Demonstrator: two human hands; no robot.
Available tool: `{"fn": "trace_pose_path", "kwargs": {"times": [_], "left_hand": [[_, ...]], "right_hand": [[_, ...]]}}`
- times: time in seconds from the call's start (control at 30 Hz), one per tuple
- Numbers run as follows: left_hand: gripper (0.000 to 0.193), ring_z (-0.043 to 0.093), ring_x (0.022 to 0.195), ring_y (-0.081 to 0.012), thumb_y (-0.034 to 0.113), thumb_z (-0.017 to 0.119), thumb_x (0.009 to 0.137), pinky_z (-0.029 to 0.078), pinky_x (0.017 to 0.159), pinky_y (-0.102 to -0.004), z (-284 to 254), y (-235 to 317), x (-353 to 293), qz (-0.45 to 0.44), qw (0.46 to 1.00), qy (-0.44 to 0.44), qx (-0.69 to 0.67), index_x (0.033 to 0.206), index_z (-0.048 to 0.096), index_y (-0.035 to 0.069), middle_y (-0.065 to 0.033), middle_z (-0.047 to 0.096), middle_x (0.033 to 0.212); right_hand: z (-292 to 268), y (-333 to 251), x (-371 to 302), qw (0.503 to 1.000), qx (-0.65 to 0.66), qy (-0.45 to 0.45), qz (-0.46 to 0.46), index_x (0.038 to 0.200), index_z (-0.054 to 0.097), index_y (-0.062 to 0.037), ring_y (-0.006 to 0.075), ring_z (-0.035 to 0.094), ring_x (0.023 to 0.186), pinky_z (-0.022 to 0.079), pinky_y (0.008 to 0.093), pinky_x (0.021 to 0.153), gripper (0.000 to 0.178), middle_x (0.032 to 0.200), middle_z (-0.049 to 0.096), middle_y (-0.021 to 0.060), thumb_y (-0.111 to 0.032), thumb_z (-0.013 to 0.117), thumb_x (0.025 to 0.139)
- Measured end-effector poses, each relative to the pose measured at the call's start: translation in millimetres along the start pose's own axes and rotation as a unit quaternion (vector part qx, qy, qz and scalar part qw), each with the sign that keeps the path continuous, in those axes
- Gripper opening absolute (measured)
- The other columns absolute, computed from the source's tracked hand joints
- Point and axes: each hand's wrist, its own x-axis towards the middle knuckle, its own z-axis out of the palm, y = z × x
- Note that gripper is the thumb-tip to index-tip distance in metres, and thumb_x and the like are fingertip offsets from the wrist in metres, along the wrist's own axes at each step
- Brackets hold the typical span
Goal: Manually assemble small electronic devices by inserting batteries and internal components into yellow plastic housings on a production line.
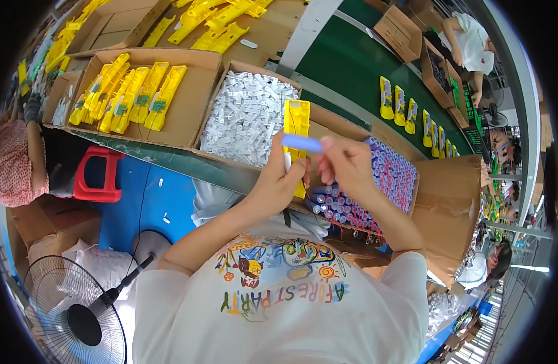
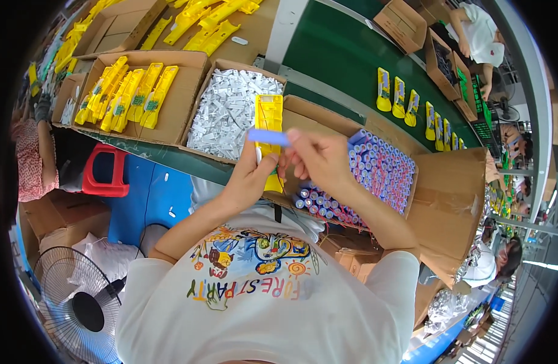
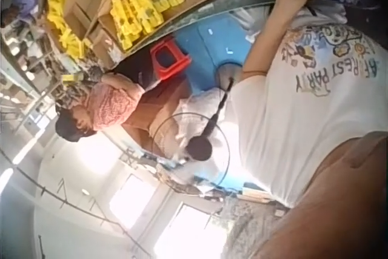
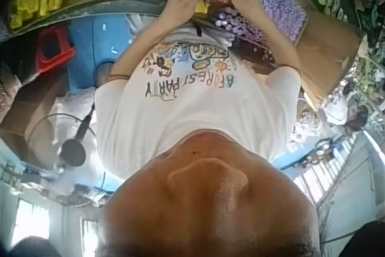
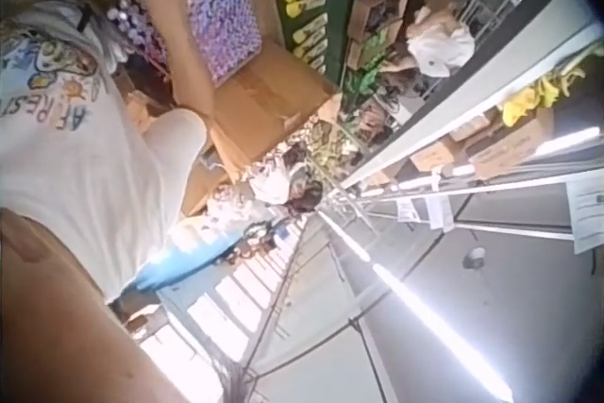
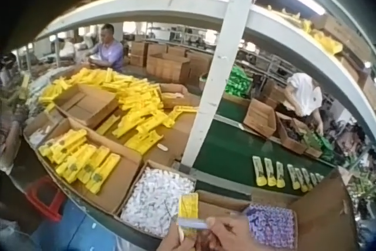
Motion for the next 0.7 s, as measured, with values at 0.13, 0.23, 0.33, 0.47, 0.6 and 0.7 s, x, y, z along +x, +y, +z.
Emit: {"fn": "trace_pose_path", "kwargs": {"times": [0.13, 0.23, 0.33, 0.47, 0.6, 0.7], "left_hand": [[0.054, 0.054, 0.073, -0.0120, 0.003, 0.042, 0.094, 0.048, 0.063, -0.0276, -6.3, 7.3, 2.4, 0.003, 1.000, 0.031, 0.007, 0.140, 0.015, 0.006, -0.0070, 0.050, 0.089], [0.057, 0.053, 0.075, -0.0128, 0.003, 0.043, 0.093, 0.047, 0.064, -0.0279, -9.5, 6.9, 2.0, 0.012, 0.998, 0.046, 0.034, 0.141, 0.012, 0.006, -0.0072, 0.050, 0.090], [0.058, 0.053, 0.079, -0.0138, 0.003, 0.043, 0.093, 0.045, 0.067, -0.0275, -15.6, 7.5, 0.7, 0.061, 0.990, 0.058, 0.112, 0.142, 0.011, 0.006, -0.0075, 0.051, 0.091], [0.059, 0.053, 0.080, -0.0141, -0.001, 0.040, 0.091, 0.046, 0.069, -0.0268, -27.9, 15.8, -3.0, 0.057, 0.991, 0.031, 0.116, 0.142, 0.011, 0.006, -0.0086, 0.051, 0.094], [0.058, 0.054, 0.079, -0.0140, -0.005, 0.040, 0.088, 0.049, 0.068, -0.0272, -48.3, 29.4, -13.3, 0.010, 0.998, 0.048, 0.037, 0.139, 0.014, 0.006, -0.0099, 0.051, 0.093], [0.056, 0.055, 0.078, -0.0170, -0.001, 0.045, 0.085, 0.051, 0.068, -0.0316, -70.3, 37.3, -24.0, -0.024, 0.988, 0.132, -0.071, 0.134, 0.022, 0.011, -0.0102, 0.052, 0.094]], "right_hand": [[9.8, 2.7, 10.2, 0.982, 0.137, 0.132, 0.011, 0.073, 0.063, 0.0000, 0.0073, 0.053, 0.044, 0.041, 0.0199, 0.040, 0.046, 0.058, 0.057, 0.0027, -0.035, 0.049, 0.098], [16.2, 10.0, 11.6, 0.993, 0.073, 0.071, 0.058, 0.069, 0.063, 0.0000, 0.0064, 0.050, 0.043, 0.038, 0.0193, 0.039, 0.047, 0.057, 0.056, 0.0022, -0.036, 0.051, 0.097], [15.7, -1.9, 23.5, 0.996, 0.054, -0.059, 0.031, 0.067, 0.063, 0.0000, 0.0055, 0.047, 0.042, 0.035, 0.0192, 0.039, 0.047, 0.056, 0.056, 0.0015, -0.034, 0.053, 0.097], [7.1, -14.5, 48.8, 0.981, -0.022, -0.185, 0.046, 0.069, 0.066, -0.0005, 0.0047, 0.047, 0.044, 0.034, 0.0191, 0.040, 0.040, 0.056, 0.057, 0.0011, -0.030, 0.057, 0.095], [36.3, -19.3, 68.4, 0.983, 0.001, -0.183, 0.014, 0.070, 0.067, -0.0011, 0.0048, 0.047, 0.045, 0.037, 0.0218, 0.043, 0.034, 0.053, 0.056, 0.0008, -0.027, 0.063, 0.092], [46.1, -15.5, 115.5, 0.957, -0.148, -0.232, -0.093, 0.076, 0.067, -0.0040, 0.0095, 0.055, 0.058, 0.043, 0.0257, 0.052, 0.019, 0.065, 0.059, 0.0011, -0.022, 0.071, 0.082]]}}
